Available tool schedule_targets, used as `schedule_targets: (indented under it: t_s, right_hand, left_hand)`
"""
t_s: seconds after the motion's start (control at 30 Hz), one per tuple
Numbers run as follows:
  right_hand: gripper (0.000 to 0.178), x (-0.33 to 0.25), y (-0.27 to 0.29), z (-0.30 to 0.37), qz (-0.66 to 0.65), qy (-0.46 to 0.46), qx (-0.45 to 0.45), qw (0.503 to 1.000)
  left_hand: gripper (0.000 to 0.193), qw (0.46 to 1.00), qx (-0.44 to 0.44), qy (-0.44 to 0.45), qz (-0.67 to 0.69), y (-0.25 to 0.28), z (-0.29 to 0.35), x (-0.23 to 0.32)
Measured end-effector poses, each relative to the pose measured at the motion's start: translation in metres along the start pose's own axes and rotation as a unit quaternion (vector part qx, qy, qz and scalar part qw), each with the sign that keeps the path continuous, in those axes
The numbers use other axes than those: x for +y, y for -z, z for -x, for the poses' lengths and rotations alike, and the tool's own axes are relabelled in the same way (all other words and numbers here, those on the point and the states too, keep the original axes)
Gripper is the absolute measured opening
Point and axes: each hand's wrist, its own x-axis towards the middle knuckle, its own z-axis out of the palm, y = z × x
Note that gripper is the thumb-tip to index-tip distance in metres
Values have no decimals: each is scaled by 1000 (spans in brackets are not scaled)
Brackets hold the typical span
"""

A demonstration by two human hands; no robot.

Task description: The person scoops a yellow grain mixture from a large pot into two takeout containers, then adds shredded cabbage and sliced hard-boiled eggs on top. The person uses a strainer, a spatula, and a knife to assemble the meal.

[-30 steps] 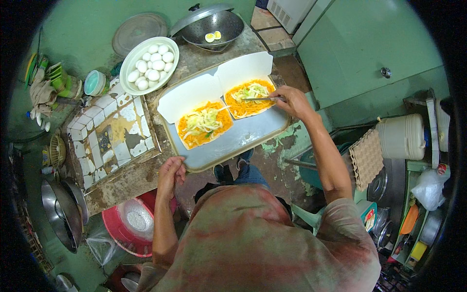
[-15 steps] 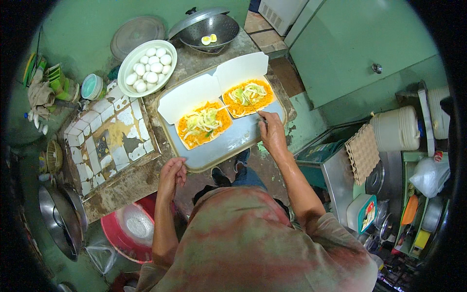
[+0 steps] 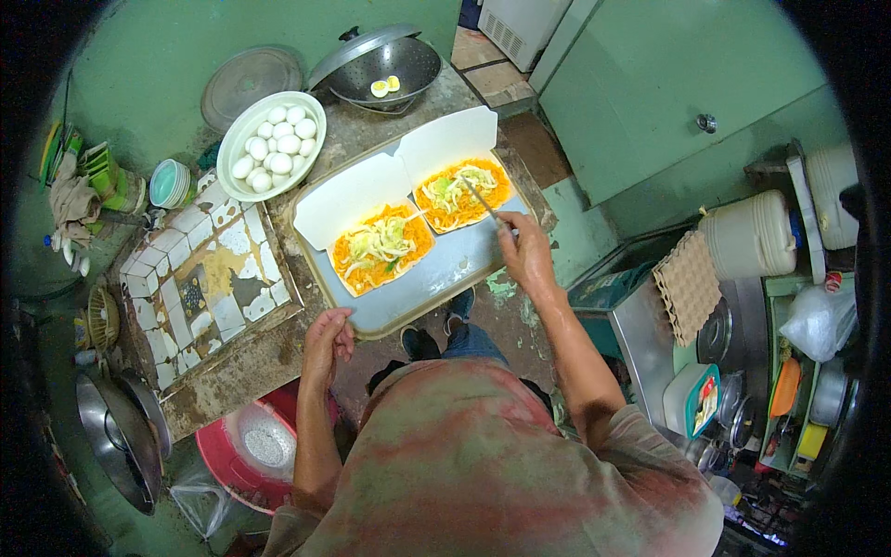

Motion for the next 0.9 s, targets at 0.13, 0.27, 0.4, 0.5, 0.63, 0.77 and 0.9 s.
schedule_targets:
  t_s: [0.13, 0.27, 0.4, 0.5, 0.63, 0.77, 0.9]
  right_hand:
    - [30, 17, 6, -25, 36, -83, -14, 996]
    - [30, 29, 12, -32, -24, -105, 5, 994]
    - [28, 37, 19, -34, -3, -92, -9, 996]
    - [27, 38, 18, -34, 24, -67, 5, 997]
    - [25, 29, 14, -26, 83, 14, 27, 996]
    - [26, 14, 29, -19, 162, -23, -41, 986]
    - [24, -1, 37, -29, 156, -8, 5, 988]
  left_hand:
    - [27, 1000, -5, 4, 8, -2, -3, 1]
    - [27, 1000, 9, -7, 2, -3, -2, 6]
    - [27, 1000, 14, -2, -4, -2, 0, 9]
    - [28, 1000, 14, -13, 2, -2, 1, 9]
    - [28, 1000, 16, -8, 5, -2, 2, 9]
    - [26, 1000, 13, -16, 2, 0, 7, 10]
    - [27, 1000, 13, -22, 3, 2, 12, 11]
